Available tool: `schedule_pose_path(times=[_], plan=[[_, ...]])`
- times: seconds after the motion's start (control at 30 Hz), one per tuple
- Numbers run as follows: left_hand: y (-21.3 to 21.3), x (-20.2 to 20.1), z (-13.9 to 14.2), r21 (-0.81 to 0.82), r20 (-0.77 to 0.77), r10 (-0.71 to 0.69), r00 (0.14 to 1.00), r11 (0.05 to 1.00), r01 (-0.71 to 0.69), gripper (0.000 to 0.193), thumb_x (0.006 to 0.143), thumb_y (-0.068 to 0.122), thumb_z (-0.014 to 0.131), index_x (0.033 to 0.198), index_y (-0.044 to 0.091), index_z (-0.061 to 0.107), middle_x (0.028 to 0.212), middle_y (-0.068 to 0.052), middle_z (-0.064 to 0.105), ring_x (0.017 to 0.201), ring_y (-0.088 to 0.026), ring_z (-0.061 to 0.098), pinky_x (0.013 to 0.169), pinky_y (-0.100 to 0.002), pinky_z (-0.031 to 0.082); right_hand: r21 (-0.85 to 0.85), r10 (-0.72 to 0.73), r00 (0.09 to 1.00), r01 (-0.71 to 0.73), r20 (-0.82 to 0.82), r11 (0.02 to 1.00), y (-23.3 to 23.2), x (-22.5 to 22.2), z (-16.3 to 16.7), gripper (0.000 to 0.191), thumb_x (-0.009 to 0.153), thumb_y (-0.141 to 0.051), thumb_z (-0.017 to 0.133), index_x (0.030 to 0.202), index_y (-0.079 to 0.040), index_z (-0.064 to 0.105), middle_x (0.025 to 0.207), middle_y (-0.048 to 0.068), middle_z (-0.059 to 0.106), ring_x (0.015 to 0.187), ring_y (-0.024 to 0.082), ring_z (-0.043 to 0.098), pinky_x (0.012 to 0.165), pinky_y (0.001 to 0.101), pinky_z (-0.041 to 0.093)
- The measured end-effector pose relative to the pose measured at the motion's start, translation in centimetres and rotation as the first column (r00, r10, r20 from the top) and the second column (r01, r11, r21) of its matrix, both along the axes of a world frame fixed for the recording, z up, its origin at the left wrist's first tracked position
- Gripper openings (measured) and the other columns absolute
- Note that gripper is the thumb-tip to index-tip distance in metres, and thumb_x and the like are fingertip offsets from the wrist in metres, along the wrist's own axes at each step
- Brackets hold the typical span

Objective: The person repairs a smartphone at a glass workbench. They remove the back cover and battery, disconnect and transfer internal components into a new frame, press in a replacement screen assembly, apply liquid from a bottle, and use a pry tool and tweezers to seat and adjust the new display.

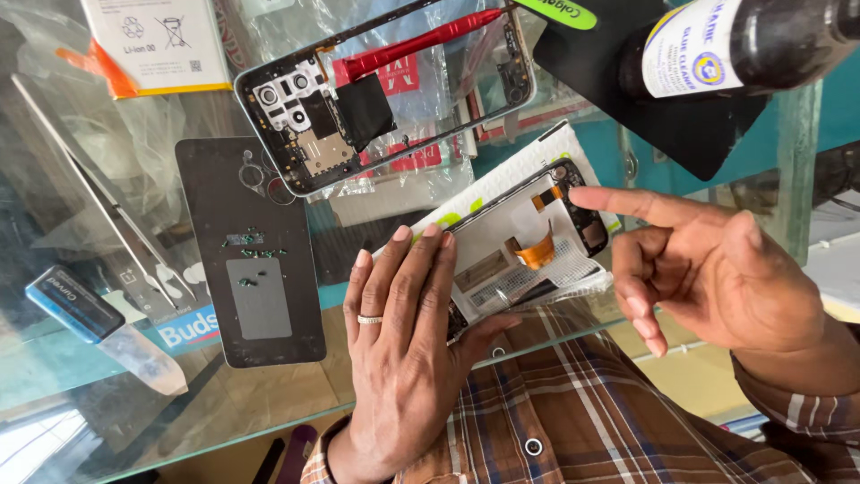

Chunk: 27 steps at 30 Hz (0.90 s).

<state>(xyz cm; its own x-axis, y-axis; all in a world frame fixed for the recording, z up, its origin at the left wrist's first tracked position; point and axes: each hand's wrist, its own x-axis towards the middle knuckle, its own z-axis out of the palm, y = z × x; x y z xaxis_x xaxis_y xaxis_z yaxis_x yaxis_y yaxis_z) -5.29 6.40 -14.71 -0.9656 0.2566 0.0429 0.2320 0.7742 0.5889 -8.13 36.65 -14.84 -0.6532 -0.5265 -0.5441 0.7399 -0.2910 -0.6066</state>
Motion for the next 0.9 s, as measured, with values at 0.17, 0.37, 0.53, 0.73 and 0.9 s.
schedule_pose_path(times=[0.17,0.37,0.53,0.73,0.9], plan=[[-0.3,-0.1,0.0,0.028,0.024,-0.011,1.000,1.000,0.010,0.083,0.082,0.048,0.085,0.142,-0.002,0.057,0.143,-0.013,0.057,0.142,-0.032,0.048,0.122,-0.053,0.032,0.048,0.035,0.999,-0.037,0.041,0.998,0.5,0.1,0.4,0.112,0.096,-0.076,0.050,0.167,0.007,0.024,0.084,0.019,0.061,0.066,0.023,0.063,0.053,0.0351,0.058],[-0.4,-0.1,-0.1,0.041,0.015,-0.014,1.000,0.999,0.013,0.080,0.082,0.046,0.085,0.140,-0.003,0.058,0.143,-0.014,0.058,0.142,-0.033,0.047,0.122,-0.053,0.032,-0.021,0.099,0.990,-0.097,0.097,0.995,0.8,-0.4,0.8,0.114,0.095,-0.076,0.049,0.169,0.004,0.016,0.087,0.023,0.062,0.066,0.025,0.065,0.053,0.0390,0.061],[-0.3,-0.1,-0.3,0.039,0.009,0.002,1.000,0.999,-0.002,0.080,0.082,0.046,0.085,0.139,-0.003,0.059,0.143,-0.014,0.058,0.142,-0.032,0.048,0.122,-0.054,0.032,-0.229,0.068,0.972,-0.015,0.225,0.973,1.3,-1.0,-0.8,0.111,0.098,-0.075,0.044,0.168,0.005,0.013,0.091,0.024,0.061,0.066,0.028,0.067,0.052,0.0404,0.062],[-0.3,-0.1,-0.2,0.036,0.006,0.005,1.000,0.999,-0.005,0.081,0.082,0.047,0.085,0.140,-0.003,0.058,0.143,-0.013,0.057,0.142,-0.032,0.047,0.122,-0.053,0.031,-0.220,0.012,0.983,0.030,0.186,0.975,1.3,-0.7,-1.8,0.108,0.100,-0.075,0.041,0.163,0.010,0.016,0.097,0.029,0.062,0.067,0.029,0.067,0.051,0.0400,0.061],[-0.3,0.0,-0.2,0.034,0.014,0.012,1.000,0.999,-0.012,0.083,0.081,0.048,0.084,0.142,-0.002,0.057,0.143,-0.012,0.057,0.143,-0.031,0.047,0.123,-0.052,0.031,-0.142,0.024,0.995,-0.010,0.096,0.990,1.0,-0.7,-1.2,0.109,0.101,-0.075,0.038,0.170,0.007,0.017,0.101,0.030,0.064,0.069,0.027,0.066,0.052,0.0365,0.059]])
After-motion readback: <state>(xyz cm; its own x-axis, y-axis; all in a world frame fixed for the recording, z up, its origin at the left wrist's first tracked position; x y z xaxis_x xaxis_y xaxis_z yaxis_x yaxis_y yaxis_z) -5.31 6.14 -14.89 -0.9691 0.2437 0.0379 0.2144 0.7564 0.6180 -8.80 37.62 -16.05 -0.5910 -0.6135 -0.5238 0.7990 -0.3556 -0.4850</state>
